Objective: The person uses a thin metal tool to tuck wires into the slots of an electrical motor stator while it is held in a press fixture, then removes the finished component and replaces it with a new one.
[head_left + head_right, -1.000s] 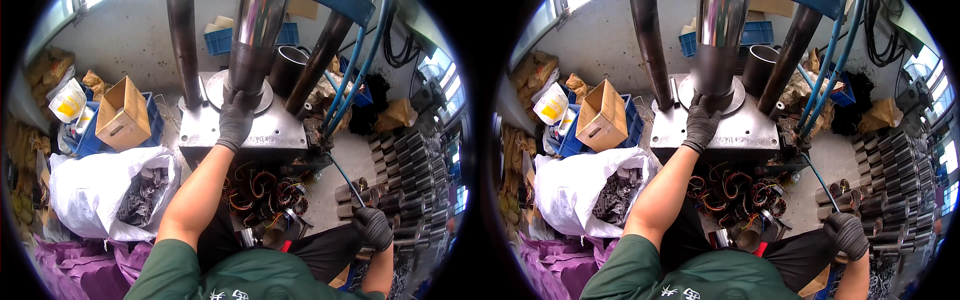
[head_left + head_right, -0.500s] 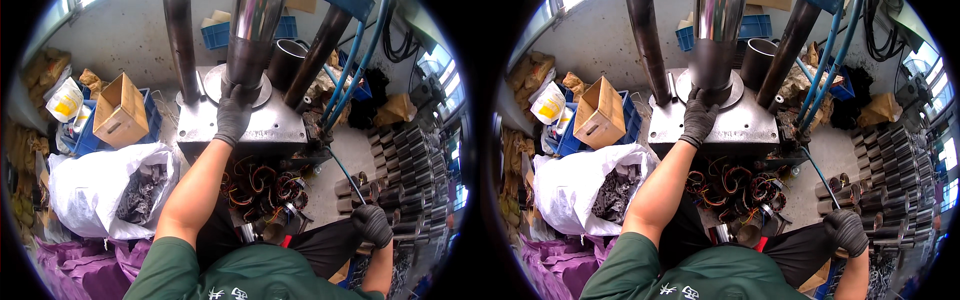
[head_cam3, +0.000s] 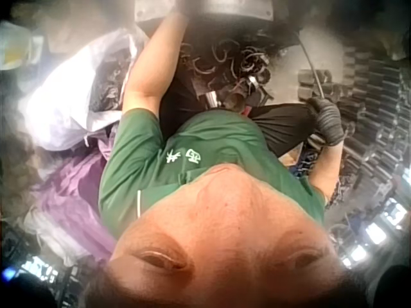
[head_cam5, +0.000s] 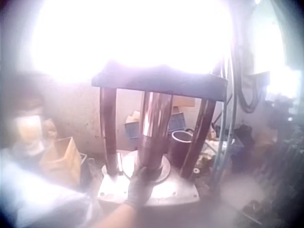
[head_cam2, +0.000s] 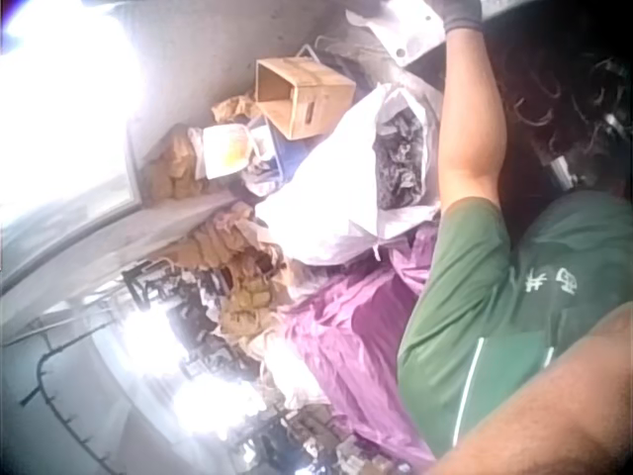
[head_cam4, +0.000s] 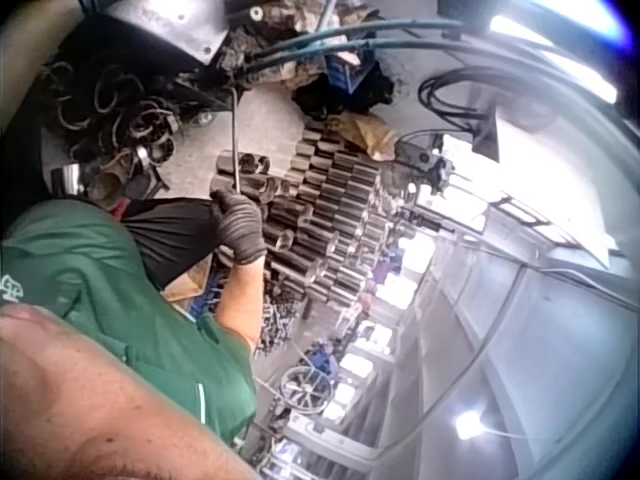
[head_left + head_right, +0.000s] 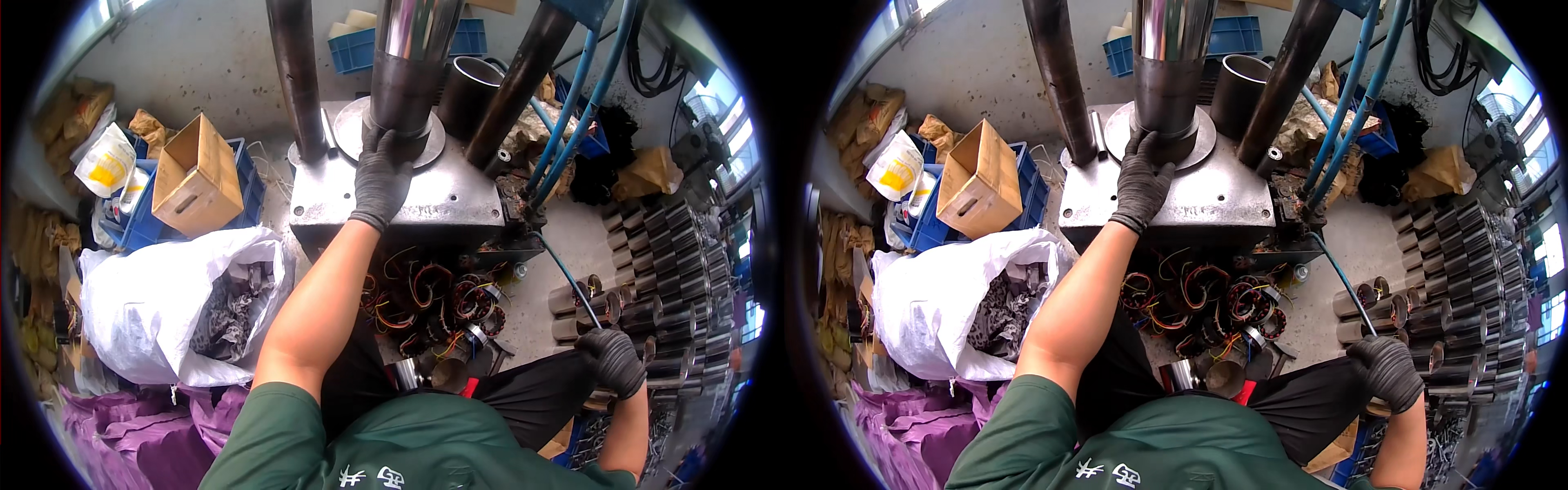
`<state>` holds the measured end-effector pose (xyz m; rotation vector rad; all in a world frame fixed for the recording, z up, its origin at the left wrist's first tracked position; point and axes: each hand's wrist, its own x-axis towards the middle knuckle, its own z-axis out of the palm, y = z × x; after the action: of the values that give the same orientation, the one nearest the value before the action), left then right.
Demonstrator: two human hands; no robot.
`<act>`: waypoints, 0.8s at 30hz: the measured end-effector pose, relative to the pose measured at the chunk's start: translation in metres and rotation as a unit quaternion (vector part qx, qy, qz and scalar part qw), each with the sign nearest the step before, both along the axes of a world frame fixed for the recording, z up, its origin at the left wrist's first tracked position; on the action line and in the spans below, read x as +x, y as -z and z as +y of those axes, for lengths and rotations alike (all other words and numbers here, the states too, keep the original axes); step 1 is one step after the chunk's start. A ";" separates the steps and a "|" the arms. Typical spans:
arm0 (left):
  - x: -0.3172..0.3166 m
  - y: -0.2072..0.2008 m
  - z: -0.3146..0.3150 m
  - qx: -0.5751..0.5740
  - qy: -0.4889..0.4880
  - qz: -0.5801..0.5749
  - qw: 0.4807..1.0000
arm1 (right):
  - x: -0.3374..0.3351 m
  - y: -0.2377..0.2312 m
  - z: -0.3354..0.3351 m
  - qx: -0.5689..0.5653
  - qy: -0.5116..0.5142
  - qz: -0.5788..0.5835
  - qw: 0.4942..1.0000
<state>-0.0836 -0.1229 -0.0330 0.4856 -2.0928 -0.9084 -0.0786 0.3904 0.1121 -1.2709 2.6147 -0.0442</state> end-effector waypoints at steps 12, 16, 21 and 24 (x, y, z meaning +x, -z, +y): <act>-0.001 0.005 -0.002 -0.005 -0.007 -0.003 1.000 | 0.006 0.019 0.011 -0.014 0.001 0.025 1.000; 0.000 0.005 -0.002 -0.025 -0.020 -0.005 0.999 | 0.012 0.016 0.003 -0.023 0.011 0.020 0.999; 0.001 0.001 0.000 -0.019 -0.009 0.002 1.000 | 0.016 0.015 -0.002 -0.061 0.030 0.007 0.998; 0.000 0.003 -0.001 -0.013 -0.010 -0.004 1.000 | 0.015 0.017 -0.001 -0.057 0.022 0.018 0.998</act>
<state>-0.0839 -0.1237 -0.0360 0.4972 -2.1001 -0.8678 -0.0632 0.3895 0.0954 -1.2600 2.7056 -0.1834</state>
